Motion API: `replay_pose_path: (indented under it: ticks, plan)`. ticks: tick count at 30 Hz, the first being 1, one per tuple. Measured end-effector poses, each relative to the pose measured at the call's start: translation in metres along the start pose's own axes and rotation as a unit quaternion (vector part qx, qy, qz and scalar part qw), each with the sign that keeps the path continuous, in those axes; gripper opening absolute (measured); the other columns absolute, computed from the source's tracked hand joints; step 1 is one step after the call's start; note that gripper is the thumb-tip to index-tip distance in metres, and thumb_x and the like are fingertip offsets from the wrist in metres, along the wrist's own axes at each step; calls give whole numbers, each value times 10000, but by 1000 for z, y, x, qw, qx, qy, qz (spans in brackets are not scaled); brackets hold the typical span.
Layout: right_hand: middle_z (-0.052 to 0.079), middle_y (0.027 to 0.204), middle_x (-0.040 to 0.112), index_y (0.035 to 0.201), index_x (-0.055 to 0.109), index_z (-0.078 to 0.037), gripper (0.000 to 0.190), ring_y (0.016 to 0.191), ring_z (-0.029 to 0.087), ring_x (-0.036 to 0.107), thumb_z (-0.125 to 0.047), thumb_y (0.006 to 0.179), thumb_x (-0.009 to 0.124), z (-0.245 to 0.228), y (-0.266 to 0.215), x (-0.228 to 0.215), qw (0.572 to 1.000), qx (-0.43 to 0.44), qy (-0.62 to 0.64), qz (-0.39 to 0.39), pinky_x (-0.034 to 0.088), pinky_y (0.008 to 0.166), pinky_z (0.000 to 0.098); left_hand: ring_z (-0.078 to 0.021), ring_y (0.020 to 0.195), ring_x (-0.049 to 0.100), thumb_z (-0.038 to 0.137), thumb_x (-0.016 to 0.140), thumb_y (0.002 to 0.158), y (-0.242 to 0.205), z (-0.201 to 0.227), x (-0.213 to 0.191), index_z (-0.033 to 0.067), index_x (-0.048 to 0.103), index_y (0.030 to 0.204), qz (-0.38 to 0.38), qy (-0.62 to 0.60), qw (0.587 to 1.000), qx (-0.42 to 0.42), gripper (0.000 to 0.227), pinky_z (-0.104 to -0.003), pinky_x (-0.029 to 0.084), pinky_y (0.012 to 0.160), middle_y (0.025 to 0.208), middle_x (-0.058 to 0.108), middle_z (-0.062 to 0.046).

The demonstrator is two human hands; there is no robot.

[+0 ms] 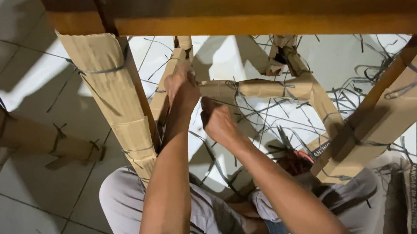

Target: Unwrapping a wooden stool by removing cardboard protectors and plastic ties.

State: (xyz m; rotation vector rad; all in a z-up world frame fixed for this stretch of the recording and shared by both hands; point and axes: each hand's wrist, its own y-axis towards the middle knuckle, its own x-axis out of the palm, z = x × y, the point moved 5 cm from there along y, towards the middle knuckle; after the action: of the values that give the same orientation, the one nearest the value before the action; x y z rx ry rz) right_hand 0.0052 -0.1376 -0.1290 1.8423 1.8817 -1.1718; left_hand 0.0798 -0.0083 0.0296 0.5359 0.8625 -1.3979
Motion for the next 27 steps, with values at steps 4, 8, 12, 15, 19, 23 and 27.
replay_pose_path:
  ticks: [4, 8, 12, 15, 19, 23, 27]
  plan:
    - [325, 746, 695, 889, 735, 140, 279, 737, 470, 730, -34, 691, 644, -47, -53, -52, 998, -50, -10, 24, 550, 491, 524, -368, 1174, 651, 288, 573, 1012, -12, 3, -6, 303, 604, 1236, -7, -43, 999, -10, 226, -550, 611, 908, 1141, 641, -129]
    - [376, 1047, 695, 1288, 631, 43, 464, 1075, 519, 672, -235, 918, 603, -93, -76, -90, 997, -3, 74, 22, 567, 859, 606, -344, 1040, 724, 244, 532, 1034, -35, 22, -29, 235, 603, 1066, 1, -128, 991, 26, 79, -512, 579, 891, 953, 762, -93]
    - [315, 793, 713, 978, 764, 52, 253, 735, 482, 724, -100, 859, 601, -108, -70, -91, 980, -173, 41, 88, 586, 535, 496, -298, 999, 743, 201, 567, 1012, -21, 17, -19, 262, 586, 1043, 12, -114, 993, 33, 71, -499, 565, 856, 877, 767, -38]
    - [323, 794, 708, 1019, 765, 30, 298, 827, 517, 716, -86, 811, 585, -86, -57, -71, 986, -141, 37, 75, 536, 556, 588, -339, 983, 736, 172, 631, 966, 1, 1, 0, 220, 574, 1024, 30, -71, 995, 66, 95, -542, 566, 808, 900, 742, -94]
    - [347, 787, 697, 922, 730, 104, 296, 766, 512, 720, -24, 726, 550, -42, -41, -42, 989, -134, 22, 63, 518, 541, 554, -350, 1077, 723, 154, 612, 990, 1, 13, -2, 163, 631, 1036, 26, -21, 997, 66, 50, -508, 534, 970, 1033, 770, -116]
    - [337, 676, 643, 814, 653, 150, 212, 696, 494, 705, -14, 729, 549, -66, -64, -58, 994, -74, 22, 80, 516, 500, 515, -316, 1097, 710, 228, 622, 963, 14, 2, 11, 222, 615, 1038, 22, 17, 998, 60, 75, -506, 503, 1034, 1083, 746, -42]
    - [353, 662, 636, 791, 685, 184, 239, 678, 522, 689, -3, 724, 550, -35, -43, -40, 986, -132, -6, 102, 512, 457, 505, -371, 1155, 676, 175, 680, 931, 22, -3, 17, 212, 619, 1109, 25, 6, 998, 60, 191, -534, 506, 1070, 1213, 698, -38]
